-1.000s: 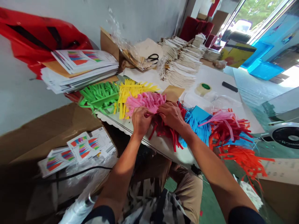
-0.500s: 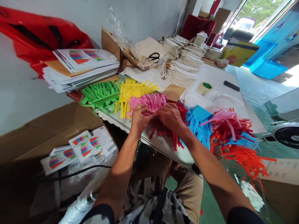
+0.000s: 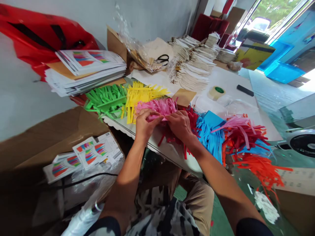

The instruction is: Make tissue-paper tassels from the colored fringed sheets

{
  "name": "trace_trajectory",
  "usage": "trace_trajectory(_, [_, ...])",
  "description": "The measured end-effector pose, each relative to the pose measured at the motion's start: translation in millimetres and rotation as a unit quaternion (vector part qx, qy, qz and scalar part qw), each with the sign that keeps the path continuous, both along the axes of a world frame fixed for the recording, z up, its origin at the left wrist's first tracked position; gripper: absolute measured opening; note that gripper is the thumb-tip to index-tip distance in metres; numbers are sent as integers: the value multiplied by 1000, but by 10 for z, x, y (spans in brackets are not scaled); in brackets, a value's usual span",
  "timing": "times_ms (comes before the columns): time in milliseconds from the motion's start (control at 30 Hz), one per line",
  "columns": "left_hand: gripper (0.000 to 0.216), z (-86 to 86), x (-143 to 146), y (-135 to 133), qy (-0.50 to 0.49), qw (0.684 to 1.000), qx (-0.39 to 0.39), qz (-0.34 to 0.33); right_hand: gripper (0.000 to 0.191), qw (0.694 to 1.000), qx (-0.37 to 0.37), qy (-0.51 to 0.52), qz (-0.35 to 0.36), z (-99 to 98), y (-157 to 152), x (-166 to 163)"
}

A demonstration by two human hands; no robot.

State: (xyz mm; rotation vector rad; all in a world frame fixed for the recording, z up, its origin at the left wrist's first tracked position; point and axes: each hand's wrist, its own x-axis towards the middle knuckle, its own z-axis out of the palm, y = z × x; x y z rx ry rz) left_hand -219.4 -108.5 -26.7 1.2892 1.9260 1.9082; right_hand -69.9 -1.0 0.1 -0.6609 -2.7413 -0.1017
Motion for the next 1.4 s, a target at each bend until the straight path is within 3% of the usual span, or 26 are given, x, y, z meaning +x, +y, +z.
trace_trajectory(133, [15, -12, 94, -167, 97, 993, 7, 71, 23, 1000, 2, 7, -13, 42, -17, 9])
trace_trajectory(233, [24, -23, 170, -224, 202, 976, -14, 84, 23, 1000, 3, -11, -12, 52, -33, -8])
trace_trajectory(333, [9, -50, 175, -207, 237, 968, -21, 74, 24, 1000, -2, -13, -6, 39, -50, -14])
trace_trajectory(567, [10, -73, 68, -107, 73, 997, 3, 14, 26, 995, -43, 77, 56, 54, -125, 60])
trace_trajectory(767, [30, -62, 30, -37, -110, 990, -8, -85, 23, 980, -128, 131, 75, 35, -91, 102])
trace_trajectory(1000, [28, -76, 107, -117, -187, 982, 21, -8, 15, 931, -251, 258, 54, 30, -100, 110])
trace_trajectory(1200, [29, -138, 126, -122, -158, 987, -7, -31, 9, 926, -257, 273, 46, 35, -107, 107])
trace_trajectory(1400, [19, -182, 100, -120, -75, 997, -27, -14, 13, 926, -265, 266, 44, 48, -123, 77])
